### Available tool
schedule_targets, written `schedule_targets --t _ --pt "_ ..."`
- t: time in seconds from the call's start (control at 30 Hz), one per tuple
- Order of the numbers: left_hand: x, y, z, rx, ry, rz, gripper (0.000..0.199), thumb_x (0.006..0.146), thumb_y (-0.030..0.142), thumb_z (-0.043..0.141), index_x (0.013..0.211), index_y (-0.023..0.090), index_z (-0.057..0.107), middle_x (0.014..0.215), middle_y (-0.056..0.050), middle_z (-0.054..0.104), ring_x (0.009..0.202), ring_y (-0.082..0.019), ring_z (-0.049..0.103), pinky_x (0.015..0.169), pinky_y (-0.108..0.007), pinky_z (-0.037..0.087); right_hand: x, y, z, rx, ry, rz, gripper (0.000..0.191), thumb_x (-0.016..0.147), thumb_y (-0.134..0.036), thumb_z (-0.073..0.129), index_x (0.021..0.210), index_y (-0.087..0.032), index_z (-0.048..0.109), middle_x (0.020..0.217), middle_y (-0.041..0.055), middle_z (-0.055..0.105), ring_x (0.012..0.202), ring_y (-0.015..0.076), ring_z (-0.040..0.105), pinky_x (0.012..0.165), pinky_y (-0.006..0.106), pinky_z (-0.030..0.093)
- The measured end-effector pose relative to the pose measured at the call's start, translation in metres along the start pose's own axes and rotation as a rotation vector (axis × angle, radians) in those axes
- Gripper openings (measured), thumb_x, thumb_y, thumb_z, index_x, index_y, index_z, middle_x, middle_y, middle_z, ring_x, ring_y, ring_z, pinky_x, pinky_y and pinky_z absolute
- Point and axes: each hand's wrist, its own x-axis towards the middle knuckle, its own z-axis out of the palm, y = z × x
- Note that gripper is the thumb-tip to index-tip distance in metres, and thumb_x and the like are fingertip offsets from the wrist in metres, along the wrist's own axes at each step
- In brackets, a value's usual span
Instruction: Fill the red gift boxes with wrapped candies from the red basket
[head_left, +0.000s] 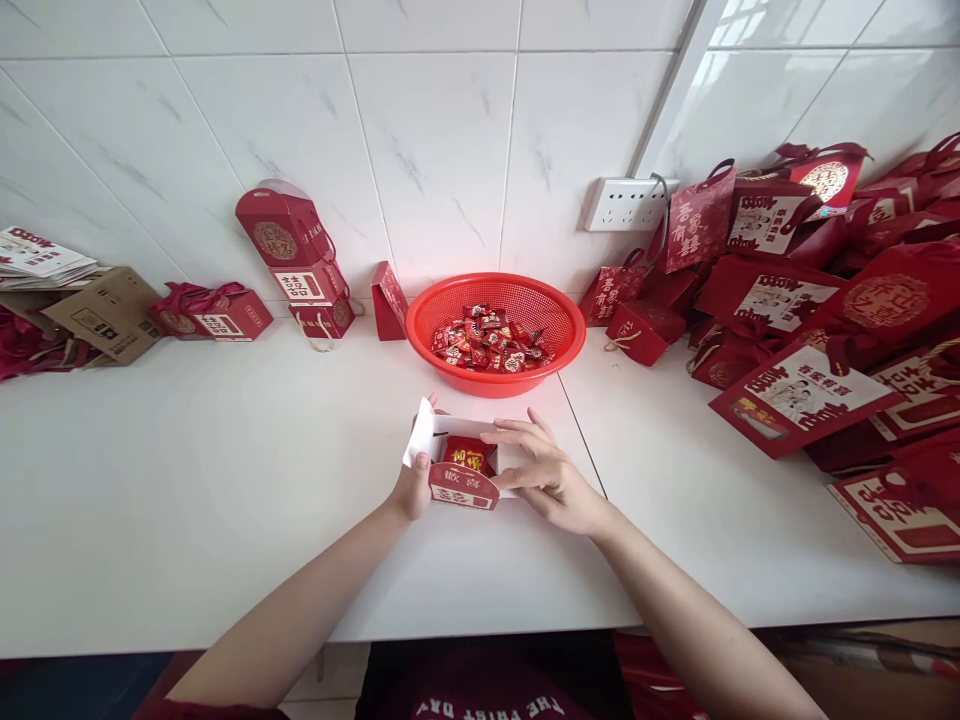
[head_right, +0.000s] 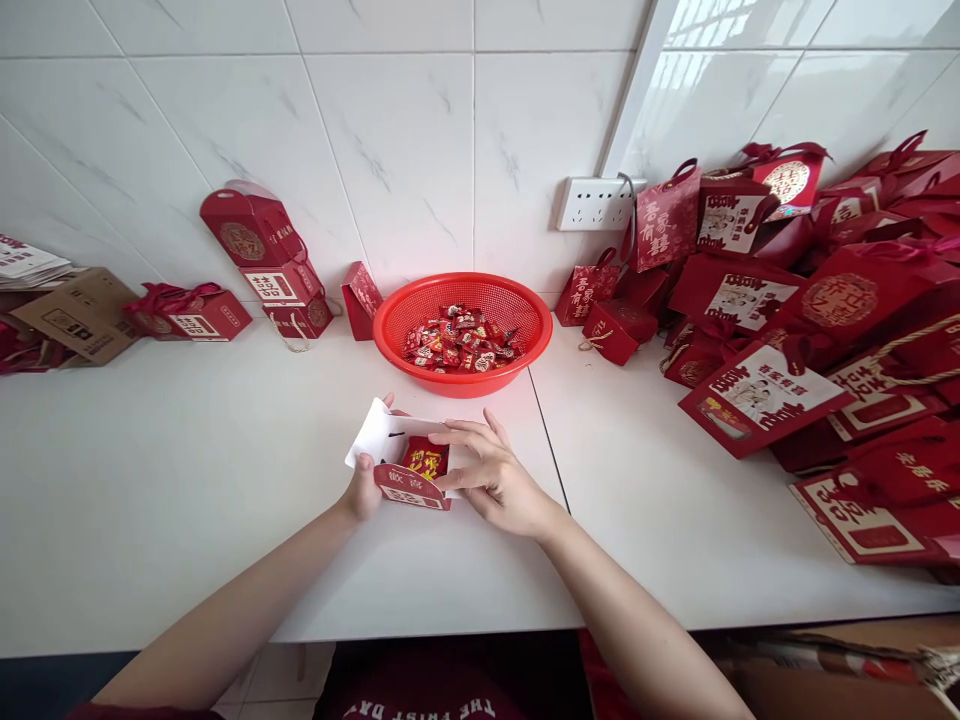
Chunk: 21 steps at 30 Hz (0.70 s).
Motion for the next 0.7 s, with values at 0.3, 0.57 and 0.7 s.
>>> schedule_targets --t 0.3,0.57,0.7 --pt "-0.006 -0.004 0.01 0.011 0.083 0.055 0.099 0.08 0.079 0.052 0.157 0.026 0.019 0.146 -0.016 0.045 0.135 -0.039 0.045 0.113 -0.052 0.036 0.011 -0.023 -0.006 -0.195 0.081 0.038 0.011 0.099 -0.026 0.058 0.102 -0.023 0.069 0.093 0.001 0.075 0.088 0.0156 0.069 0.12 0.053 0.018" --pt "-0.005 -0.005 0.009 -0.09 -0.02 0.006 0.101 0.078 0.087 0.044 0.157 0.027 0.022 0.148 -0.015 0.045 0.141 -0.037 0.039 0.115 -0.055 0.036 0.005 -0.012 0.007 -0.233 -0.078 -0.133 0.038 0.101 -0.013 0.046 0.135 -0.027 0.058 0.117 0.0042 0.074 0.097 0.0171 0.067 0.096 0.038 0.047" --pt "-0.001 -0.002 0.001 -0.002 -0.142 0.094 0.099 0.084 0.069 0.057 0.159 0.029 0.006 0.156 -0.015 0.03 0.142 -0.037 0.037 0.117 -0.059 0.032 0.004 -0.009 0.01 -0.247 -0.146 -0.158 0.044 0.1 -0.012 0.041 0.135 -0.03 0.06 0.132 0.0043 0.067 0.107 0.0193 0.064 0.101 0.041 0.042"
